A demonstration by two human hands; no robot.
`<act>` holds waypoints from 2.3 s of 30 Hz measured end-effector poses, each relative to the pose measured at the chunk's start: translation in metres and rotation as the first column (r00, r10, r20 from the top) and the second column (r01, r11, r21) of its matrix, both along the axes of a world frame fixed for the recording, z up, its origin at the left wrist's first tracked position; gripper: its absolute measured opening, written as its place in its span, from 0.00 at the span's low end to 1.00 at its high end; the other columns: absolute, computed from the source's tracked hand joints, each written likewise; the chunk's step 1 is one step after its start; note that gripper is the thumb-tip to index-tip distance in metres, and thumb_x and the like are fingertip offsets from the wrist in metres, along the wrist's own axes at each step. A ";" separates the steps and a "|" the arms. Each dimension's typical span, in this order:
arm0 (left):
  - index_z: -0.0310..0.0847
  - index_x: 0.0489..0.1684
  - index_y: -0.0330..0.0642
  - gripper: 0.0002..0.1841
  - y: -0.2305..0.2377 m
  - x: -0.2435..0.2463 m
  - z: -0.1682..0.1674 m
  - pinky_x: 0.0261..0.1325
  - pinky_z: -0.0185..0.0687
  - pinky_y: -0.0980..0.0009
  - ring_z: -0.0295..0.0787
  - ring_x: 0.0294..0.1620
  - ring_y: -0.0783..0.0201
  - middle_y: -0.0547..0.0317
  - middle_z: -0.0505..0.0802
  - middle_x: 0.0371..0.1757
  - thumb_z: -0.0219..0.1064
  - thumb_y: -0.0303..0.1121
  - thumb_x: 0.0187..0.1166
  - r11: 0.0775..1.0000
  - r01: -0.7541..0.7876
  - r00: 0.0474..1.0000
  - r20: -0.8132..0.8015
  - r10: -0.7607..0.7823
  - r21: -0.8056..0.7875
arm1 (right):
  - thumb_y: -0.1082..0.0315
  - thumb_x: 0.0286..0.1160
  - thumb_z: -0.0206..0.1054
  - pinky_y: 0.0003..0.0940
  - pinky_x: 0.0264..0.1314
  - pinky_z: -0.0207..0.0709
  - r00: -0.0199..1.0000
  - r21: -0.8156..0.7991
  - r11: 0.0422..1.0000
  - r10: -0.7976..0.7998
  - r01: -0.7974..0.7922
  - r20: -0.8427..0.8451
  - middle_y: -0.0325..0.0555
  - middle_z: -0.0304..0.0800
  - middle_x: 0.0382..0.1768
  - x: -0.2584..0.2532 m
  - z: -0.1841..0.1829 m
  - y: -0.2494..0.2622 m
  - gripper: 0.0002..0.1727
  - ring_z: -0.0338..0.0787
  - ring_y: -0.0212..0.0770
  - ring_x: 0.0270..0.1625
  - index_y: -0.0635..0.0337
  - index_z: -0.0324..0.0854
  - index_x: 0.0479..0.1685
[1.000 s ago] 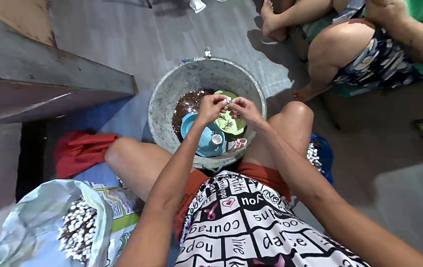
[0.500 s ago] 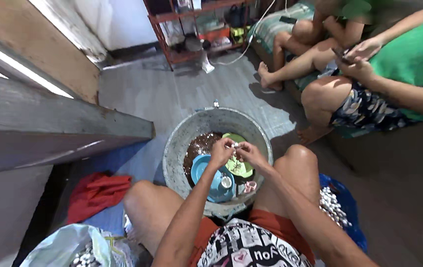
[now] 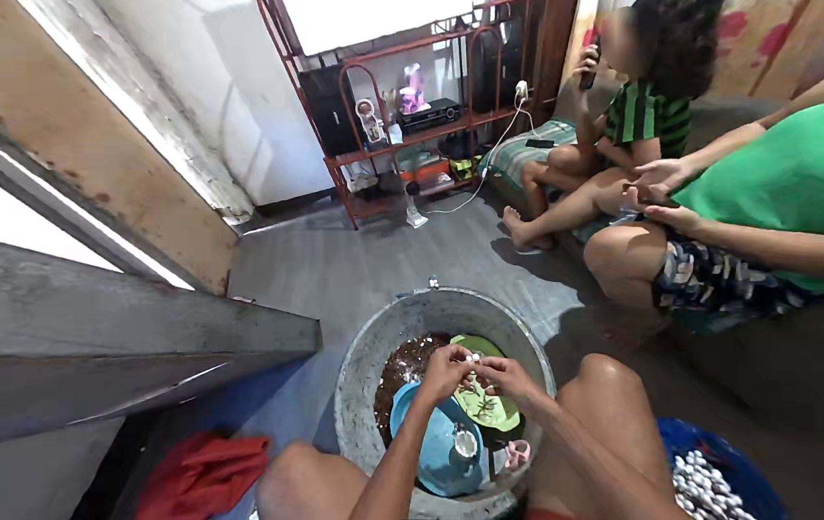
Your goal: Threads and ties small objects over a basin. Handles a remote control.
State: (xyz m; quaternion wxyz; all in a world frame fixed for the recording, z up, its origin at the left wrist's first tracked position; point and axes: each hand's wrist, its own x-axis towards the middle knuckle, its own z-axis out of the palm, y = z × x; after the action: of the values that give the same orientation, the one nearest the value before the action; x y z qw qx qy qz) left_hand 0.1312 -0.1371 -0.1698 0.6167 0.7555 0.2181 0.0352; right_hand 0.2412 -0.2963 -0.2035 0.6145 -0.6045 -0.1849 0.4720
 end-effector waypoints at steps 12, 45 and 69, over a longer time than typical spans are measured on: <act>0.82 0.53 0.32 0.12 0.000 0.006 0.001 0.41 0.95 0.61 0.94 0.31 0.59 0.50 0.93 0.40 0.71 0.32 0.81 0.999 0.030 0.999 -0.017 -0.029 0.029 | 0.57 0.82 0.70 0.32 0.44 0.84 0.954 0.062 0.998 -0.026 0.008 0.300 0.43 0.92 0.38 0.007 -0.007 0.003 0.15 0.88 0.33 0.36 0.60 0.89 0.51; 0.88 0.38 0.38 0.10 -0.051 0.027 -0.007 0.43 0.89 0.54 0.92 0.35 0.57 0.53 0.92 0.32 0.62 0.34 0.80 0.652 -0.304 0.951 0.178 0.254 0.695 | 0.51 0.87 0.56 0.44 0.57 0.85 0.678 -0.145 0.955 -0.071 0.258 0.732 0.45 0.92 0.46 0.005 0.004 0.008 0.20 0.91 0.41 0.48 0.55 0.88 0.53; 0.88 0.53 0.38 0.12 -0.012 0.023 -0.017 0.44 0.88 0.60 0.90 0.39 0.62 0.52 0.93 0.44 0.75 0.34 0.79 0.989 -0.134 0.989 -0.048 0.137 0.059 | 0.58 0.87 0.64 0.44 0.53 0.89 0.895 -0.012 0.986 -0.144 0.164 0.422 0.50 0.93 0.43 0.011 -0.009 0.003 0.16 0.93 0.43 0.42 0.62 0.86 0.56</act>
State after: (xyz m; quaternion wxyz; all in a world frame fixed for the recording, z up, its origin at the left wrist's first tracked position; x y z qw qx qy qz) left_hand 0.1545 -0.1496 -0.1871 0.5856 0.7565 0.2841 0.0634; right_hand 0.2527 -0.2933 -0.2129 0.5813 -0.7189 -0.2530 0.2850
